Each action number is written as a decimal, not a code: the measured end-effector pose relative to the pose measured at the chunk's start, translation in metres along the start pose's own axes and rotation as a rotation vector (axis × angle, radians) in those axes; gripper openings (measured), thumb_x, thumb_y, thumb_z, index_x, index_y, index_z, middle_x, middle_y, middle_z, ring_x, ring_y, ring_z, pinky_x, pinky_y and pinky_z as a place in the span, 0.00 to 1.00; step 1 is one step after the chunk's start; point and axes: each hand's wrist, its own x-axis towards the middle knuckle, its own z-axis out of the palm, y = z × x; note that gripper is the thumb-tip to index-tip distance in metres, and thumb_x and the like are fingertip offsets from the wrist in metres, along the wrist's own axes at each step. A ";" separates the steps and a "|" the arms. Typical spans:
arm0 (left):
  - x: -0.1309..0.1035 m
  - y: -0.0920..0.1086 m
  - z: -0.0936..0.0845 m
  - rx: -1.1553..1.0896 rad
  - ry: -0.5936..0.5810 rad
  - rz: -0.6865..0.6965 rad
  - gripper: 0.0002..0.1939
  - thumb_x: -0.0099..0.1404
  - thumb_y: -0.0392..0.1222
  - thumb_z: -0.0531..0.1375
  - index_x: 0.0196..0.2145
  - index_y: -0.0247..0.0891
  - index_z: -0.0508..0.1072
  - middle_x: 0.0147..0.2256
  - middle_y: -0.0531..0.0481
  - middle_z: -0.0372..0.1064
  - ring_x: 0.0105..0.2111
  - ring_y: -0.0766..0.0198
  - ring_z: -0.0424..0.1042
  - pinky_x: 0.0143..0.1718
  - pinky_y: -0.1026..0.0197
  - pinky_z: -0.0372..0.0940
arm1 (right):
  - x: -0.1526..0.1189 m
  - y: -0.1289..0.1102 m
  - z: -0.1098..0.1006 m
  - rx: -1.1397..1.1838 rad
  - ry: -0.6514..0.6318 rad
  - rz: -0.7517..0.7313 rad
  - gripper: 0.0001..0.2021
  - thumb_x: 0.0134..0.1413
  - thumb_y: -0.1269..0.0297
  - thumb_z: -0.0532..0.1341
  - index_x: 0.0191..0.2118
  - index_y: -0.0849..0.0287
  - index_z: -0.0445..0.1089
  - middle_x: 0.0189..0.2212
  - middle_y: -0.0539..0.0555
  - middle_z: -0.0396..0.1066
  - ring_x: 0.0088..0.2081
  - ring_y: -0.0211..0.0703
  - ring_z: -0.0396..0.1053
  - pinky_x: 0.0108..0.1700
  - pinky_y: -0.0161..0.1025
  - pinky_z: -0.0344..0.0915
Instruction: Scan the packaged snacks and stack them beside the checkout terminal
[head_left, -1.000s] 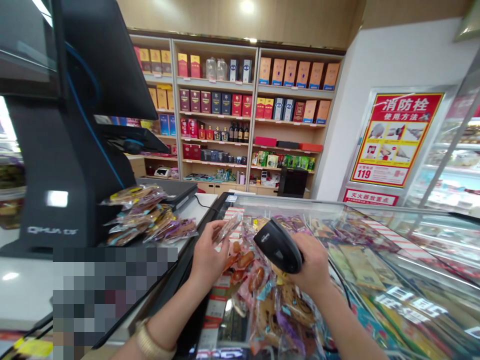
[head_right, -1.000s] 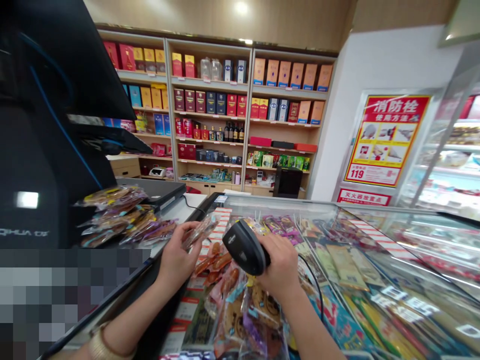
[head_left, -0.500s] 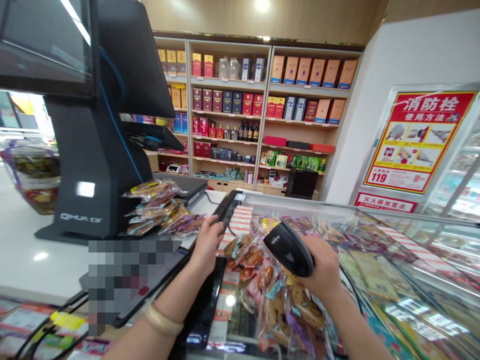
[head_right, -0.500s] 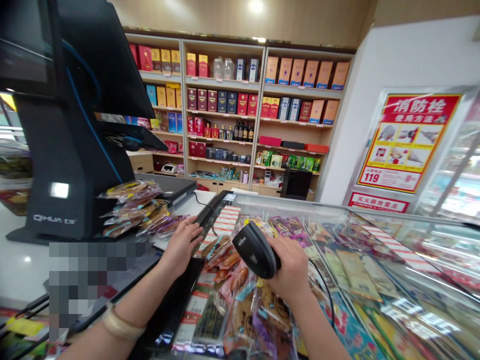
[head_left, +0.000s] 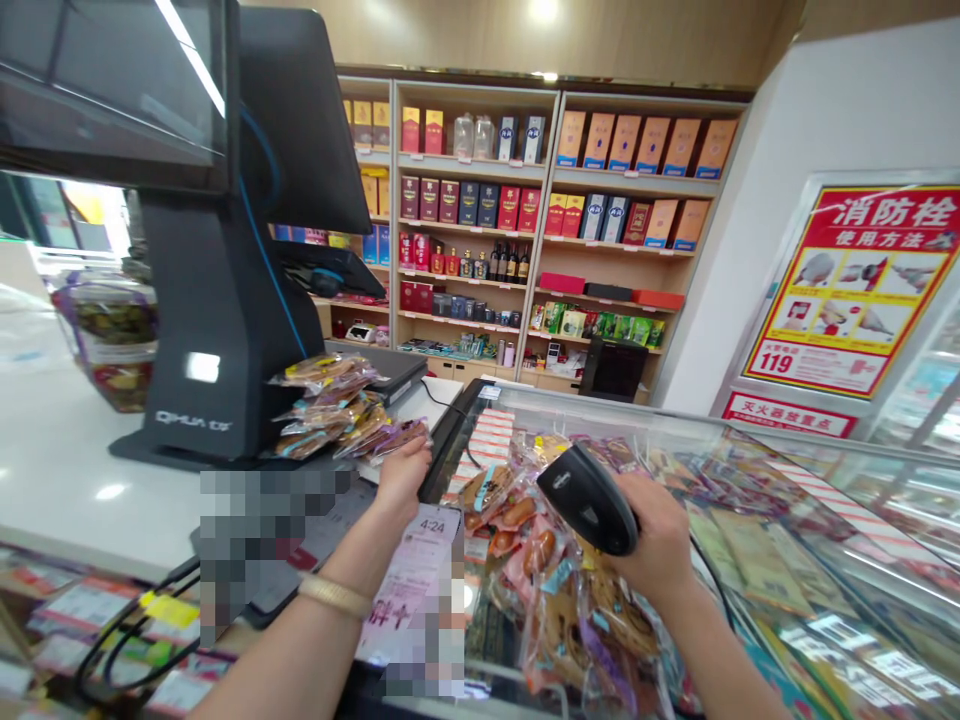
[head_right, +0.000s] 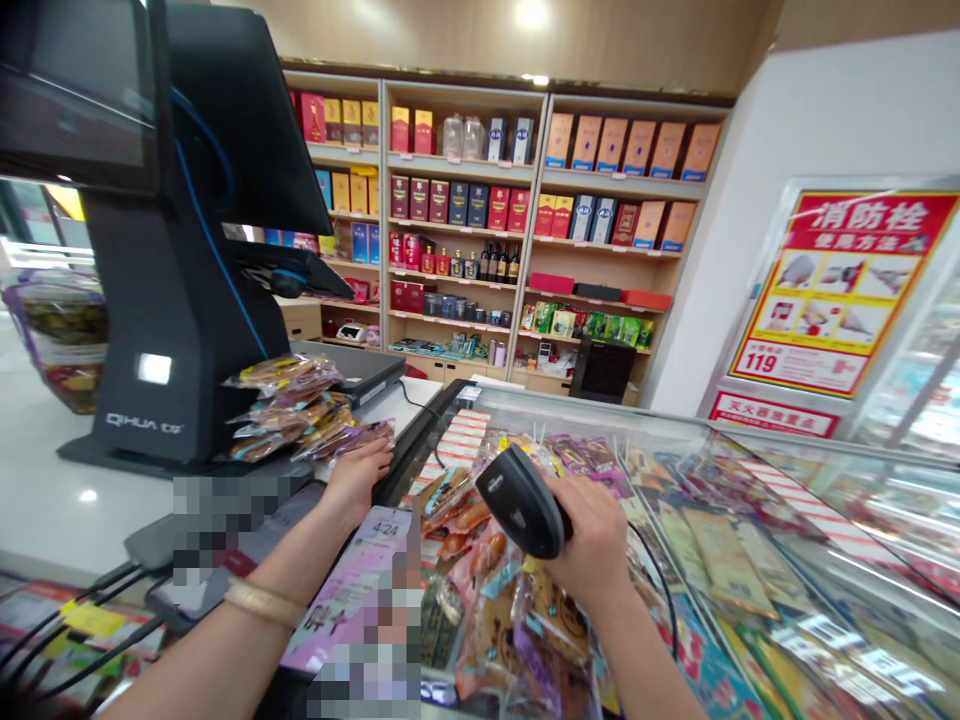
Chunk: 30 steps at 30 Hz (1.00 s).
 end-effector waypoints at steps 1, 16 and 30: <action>-0.002 0.000 0.000 0.024 -0.015 0.006 0.13 0.42 0.26 0.62 0.28 0.37 0.76 0.27 0.49 0.75 0.30 0.61 0.73 0.44 0.55 0.67 | 0.000 0.000 0.000 0.002 0.001 0.000 0.09 0.54 0.59 0.61 0.38 0.58 0.69 0.28 0.53 0.71 0.29 0.44 0.67 0.33 0.40 0.60; -0.038 0.016 -0.002 0.851 0.007 1.176 0.05 0.59 0.41 0.63 0.32 0.50 0.80 0.33 0.52 0.79 0.51 0.48 0.68 0.61 0.36 0.35 | 0.000 0.001 0.000 0.026 -0.016 0.011 0.10 0.51 0.60 0.63 0.38 0.58 0.69 0.27 0.52 0.71 0.29 0.44 0.67 0.33 0.40 0.59; -0.041 0.029 0.002 -0.003 -0.250 0.657 0.10 0.50 0.41 0.69 0.33 0.41 0.81 0.35 0.47 0.78 0.54 0.48 0.68 0.61 0.40 0.54 | 0.001 0.002 0.000 0.019 -0.003 -0.006 0.11 0.49 0.62 0.63 0.39 0.57 0.70 0.28 0.53 0.72 0.30 0.46 0.69 0.34 0.40 0.60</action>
